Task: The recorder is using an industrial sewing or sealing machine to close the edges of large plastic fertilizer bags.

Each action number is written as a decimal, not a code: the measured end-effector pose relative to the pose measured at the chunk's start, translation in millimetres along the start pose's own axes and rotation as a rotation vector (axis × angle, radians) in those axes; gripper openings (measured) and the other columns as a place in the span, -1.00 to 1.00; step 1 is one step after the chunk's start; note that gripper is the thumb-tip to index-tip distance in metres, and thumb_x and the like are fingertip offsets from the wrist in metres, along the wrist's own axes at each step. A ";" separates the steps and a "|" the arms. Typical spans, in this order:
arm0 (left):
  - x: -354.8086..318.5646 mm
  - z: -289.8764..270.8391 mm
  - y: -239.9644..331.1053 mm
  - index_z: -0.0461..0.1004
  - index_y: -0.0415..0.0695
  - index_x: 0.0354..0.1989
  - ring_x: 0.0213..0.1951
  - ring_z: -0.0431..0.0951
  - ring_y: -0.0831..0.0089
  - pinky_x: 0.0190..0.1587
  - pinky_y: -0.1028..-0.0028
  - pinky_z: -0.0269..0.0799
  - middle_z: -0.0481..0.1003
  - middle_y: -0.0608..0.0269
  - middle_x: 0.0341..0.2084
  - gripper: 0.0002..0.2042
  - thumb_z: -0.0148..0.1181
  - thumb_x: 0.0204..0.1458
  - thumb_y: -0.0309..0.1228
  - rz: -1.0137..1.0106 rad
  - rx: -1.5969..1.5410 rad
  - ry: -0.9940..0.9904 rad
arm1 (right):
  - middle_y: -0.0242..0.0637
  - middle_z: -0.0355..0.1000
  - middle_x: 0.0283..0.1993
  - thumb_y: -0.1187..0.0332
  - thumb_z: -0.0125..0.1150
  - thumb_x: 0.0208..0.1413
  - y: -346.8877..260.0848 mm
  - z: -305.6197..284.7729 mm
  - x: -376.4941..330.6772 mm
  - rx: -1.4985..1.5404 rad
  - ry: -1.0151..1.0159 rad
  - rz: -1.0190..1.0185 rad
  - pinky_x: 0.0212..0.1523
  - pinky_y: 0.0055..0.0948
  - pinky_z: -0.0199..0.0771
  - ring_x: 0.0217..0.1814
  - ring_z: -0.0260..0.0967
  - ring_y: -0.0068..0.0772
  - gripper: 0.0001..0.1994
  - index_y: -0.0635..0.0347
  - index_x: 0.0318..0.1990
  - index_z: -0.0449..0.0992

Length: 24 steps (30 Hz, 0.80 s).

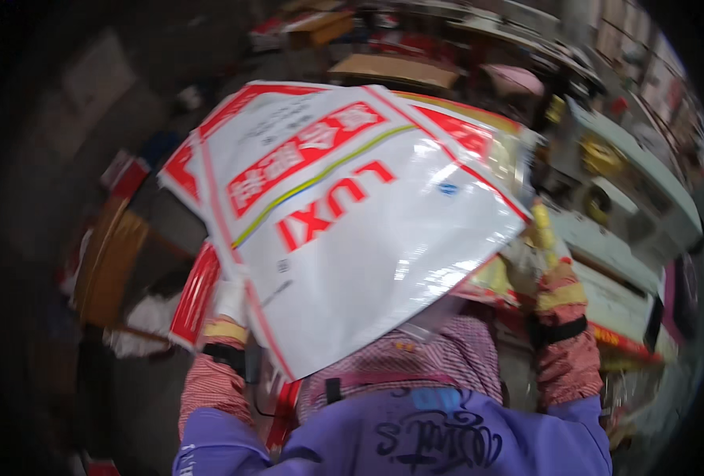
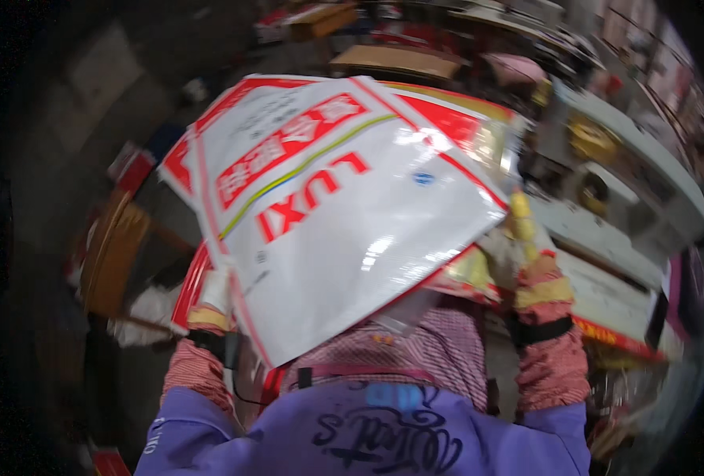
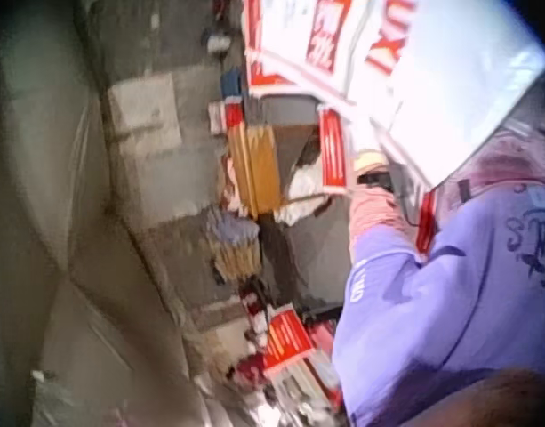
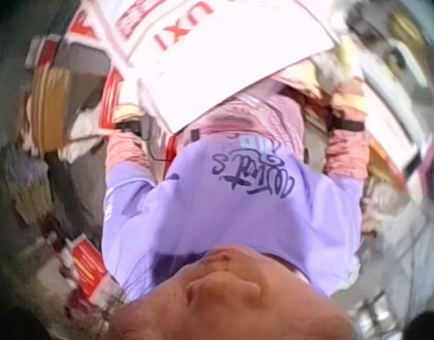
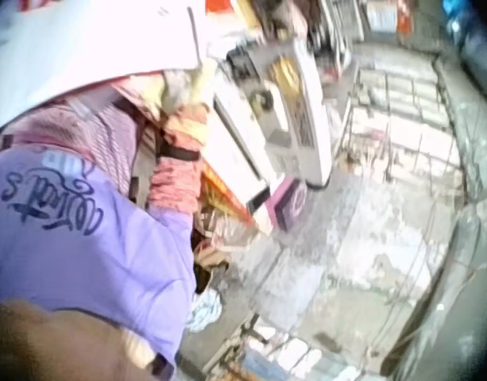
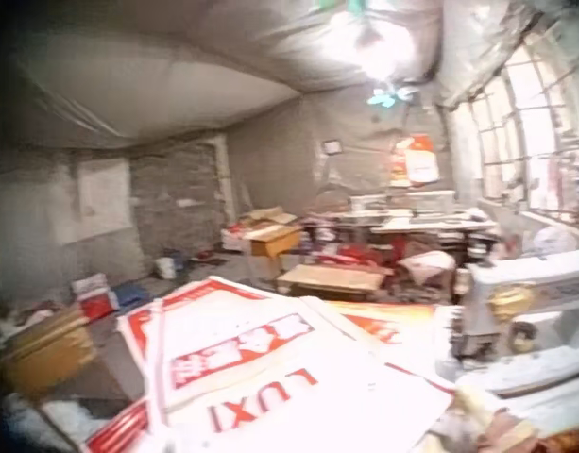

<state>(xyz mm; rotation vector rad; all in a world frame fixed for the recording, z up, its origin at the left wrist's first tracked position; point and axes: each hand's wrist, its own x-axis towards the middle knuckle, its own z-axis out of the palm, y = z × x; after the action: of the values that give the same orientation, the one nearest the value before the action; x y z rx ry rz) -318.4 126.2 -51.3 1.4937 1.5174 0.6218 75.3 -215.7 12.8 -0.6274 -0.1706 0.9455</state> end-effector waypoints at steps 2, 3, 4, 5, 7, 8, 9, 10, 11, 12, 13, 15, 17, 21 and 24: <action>-12.1 -0.3 -47.6 0.40 -0.35 -0.23 -0.25 0.48 0.19 -0.19 0.32 0.34 0.48 -0.05 -0.38 -0.63 0.00 -0.01 -0.23 0.434 -0.070 -0.137 | -0.14 0.22 0.09 0.22 0.06 0.06 3.6 -6.1 28.6 0.083 -0.142 0.133 0.10 -0.24 0.23 0.12 0.19 -0.23 -0.50 0.22 0.13 0.15; -23.8 -4.8 -32.7 0.39 -0.34 -0.21 -0.26 0.48 0.18 -0.19 0.35 0.34 0.48 -0.07 -0.38 -0.65 -0.05 0.02 -0.25 0.458 -0.009 -0.060 | -0.13 0.23 0.08 0.23 0.06 0.05 11.0 -14.0 33.5 -0.076 -0.165 0.021 0.09 -0.25 0.24 0.09 0.21 -0.24 -0.51 0.23 0.10 0.17; -41.7 -19.8 0.1 0.40 -0.32 -0.22 -0.27 0.48 0.16 -0.20 0.35 0.33 0.47 -0.10 -0.40 -0.65 -0.04 0.01 -0.24 0.484 0.138 -0.048 | -0.13 0.25 0.06 0.23 0.07 0.04 12.3 -22.9 33.2 -0.237 -0.180 -0.110 0.09 -0.26 0.25 0.07 0.23 -0.24 -0.53 0.25 0.08 0.20; -64.3 -38.1 22.0 0.41 -0.32 -0.27 -0.34 0.48 0.19 -0.26 0.35 0.33 0.47 -0.06 -0.44 -0.66 -0.02 0.00 -0.23 0.537 0.010 -0.058 | -0.13 0.26 0.05 0.24 0.07 0.03 12.4 -26.5 40.6 -0.392 -0.210 -0.238 0.08 -0.26 0.26 0.04 0.25 -0.24 -0.55 0.26 0.06 0.23; -86.9 -86.4 29.3 0.41 -0.33 -0.24 -0.37 0.44 0.45 -0.27 0.45 0.33 0.48 0.16 -0.46 -0.64 -0.06 0.05 -0.21 0.470 0.053 0.037 | -0.14 0.31 -0.02 0.26 0.02 0.04 20.0 -26.0 64.5 -0.131 -0.114 0.087 0.07 -0.31 0.26 0.00 0.27 -0.29 -0.61 0.26 0.01 0.28; -94.9 -107.1 21.8 0.41 -0.33 -0.23 -0.36 0.43 0.48 -0.27 0.46 0.34 0.48 0.17 -0.45 -0.64 -0.06 0.05 -0.22 0.472 -0.046 0.047 | -0.16 0.32 -0.03 0.23 0.01 0.05 33.0 -44.9 79.3 -0.381 -0.156 -0.034 0.06 -0.32 0.27 -0.01 0.28 -0.31 -0.61 0.26 0.00 0.29; -103.5 -127.2 15.0 0.40 -0.33 -0.23 -0.36 0.43 0.52 -0.26 0.48 0.34 0.48 0.17 -0.44 -0.64 -0.06 0.04 -0.22 0.474 -0.151 0.055 | -0.18 0.33 -0.05 0.20 0.00 0.05 43.0 -52.5 91.7 -0.633 -0.203 -0.162 0.06 -0.34 0.27 -0.03 0.28 -0.32 -0.60 0.25 -0.01 0.30; -125.0 -139.1 20.1 0.39 -0.34 -0.21 -0.33 0.43 0.51 -0.23 0.48 0.34 0.48 0.16 -0.39 -0.65 -0.06 0.04 -0.25 0.411 -0.060 0.173 | -0.19 0.34 -0.06 0.18 -0.08 0.10 47.3 -49.1 100.4 -0.394 -0.214 -0.061 0.02 -0.35 0.31 -0.05 0.31 -0.33 -0.62 0.27 -0.04 0.32; -127.9 -161.9 -0.8 0.39 -0.35 -0.23 -0.34 0.43 0.48 -0.24 0.45 0.34 0.47 0.15 -0.39 -0.65 -0.06 0.05 -0.25 0.450 -0.016 0.294 | -0.20 0.37 -0.11 0.18 -0.09 0.11 86.6 40.0 80.2 -0.365 -0.128 0.043 -0.05 -0.37 0.35 -0.08 0.32 -0.38 -0.66 0.28 -0.11 0.35; -127.9 -168.0 -31.9 0.39 -0.35 -0.25 -0.34 0.43 0.46 -0.25 0.43 0.33 0.47 0.15 -0.40 -0.66 -0.07 0.05 -0.25 0.396 0.001 0.402 | -0.20 0.39 -0.15 0.15 -0.04 0.09 119.1 52.4 87.8 -0.317 -0.114 0.093 -0.10 -0.37 0.37 -0.12 0.34 -0.38 -0.64 0.28 -0.13 0.36; -127.0 -173.1 -66.4 0.39 -0.35 -0.27 -0.34 0.43 0.43 -0.26 0.42 0.33 0.47 0.15 -0.41 -0.67 -0.08 0.05 -0.26 0.339 0.014 0.510 | -0.20 0.40 -0.19 0.13 0.00 0.06 147.5 64.6 93.7 -0.273 -0.100 0.142 -0.15 -0.37 0.40 -0.16 0.36 -0.37 -0.62 0.29 -0.15 0.37; -132.5 -170.6 -142.8 0.38 -0.34 -0.20 -0.30 0.43 0.45 -0.22 0.44 0.32 0.46 0.08 -0.34 -0.70 -0.07 0.02 -0.33 0.072 -0.212 0.572 | -0.19 0.42 -0.24 0.05 0.09 -0.01 209.1 106.2 79.3 -1.050 -0.332 -0.218 -0.23 -0.30 0.42 -0.24 0.39 -0.32 -0.55 0.30 -0.15 0.36; -145.0 -164.2 -248.6 0.41 -0.33 -0.24 -0.29 0.46 0.34 -0.21 0.41 0.32 0.47 -0.01 -0.36 -0.70 -0.10 0.02 -0.33 -0.244 -0.435 0.460 | -0.10 0.44 -0.33 -0.01 0.13 -0.07 272.5 115.8 90.4 -1.108 0.114 0.195 -0.29 -0.20 0.43 -0.32 0.43 -0.17 -0.51 0.29 -0.19 0.38; -210.2 -171.5 -329.7 0.53 -0.07 -0.40 -0.36 0.48 0.03 -0.26 0.22 0.39 0.50 0.01 -0.45 -0.74 0.06 -0.20 -0.20 -0.123 0.778 -0.386 | 0.00 0.42 -0.47 0.17 -0.01 0.04 337.2 69.6 82.3 -2.533 -0.656 0.020 -0.29 -0.22 0.41 -0.30 0.42 0.01 -0.71 0.24 -0.40 0.46; -230.8 -174.9 -301.4 0.49 -0.15 -0.45 -0.32 0.48 0.08 -0.24 0.26 0.39 0.49 0.04 -0.43 -0.74 0.08 -0.20 -0.21 -0.139 0.673 -0.461 | -0.03 0.44 -0.36 0.31 -0.05 -0.01 339.2 10.9 121.4 -2.467 -0.956 0.291 -0.29 -0.23 0.42 -0.26 0.41 0.00 -0.81 0.21 -0.36 0.45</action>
<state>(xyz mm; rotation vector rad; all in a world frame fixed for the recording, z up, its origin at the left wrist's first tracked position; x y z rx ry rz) -650.6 -100.1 -166.3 1.8330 1.5018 -0.3486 -96.4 29.7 -187.7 -2.3535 -2.3674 0.7838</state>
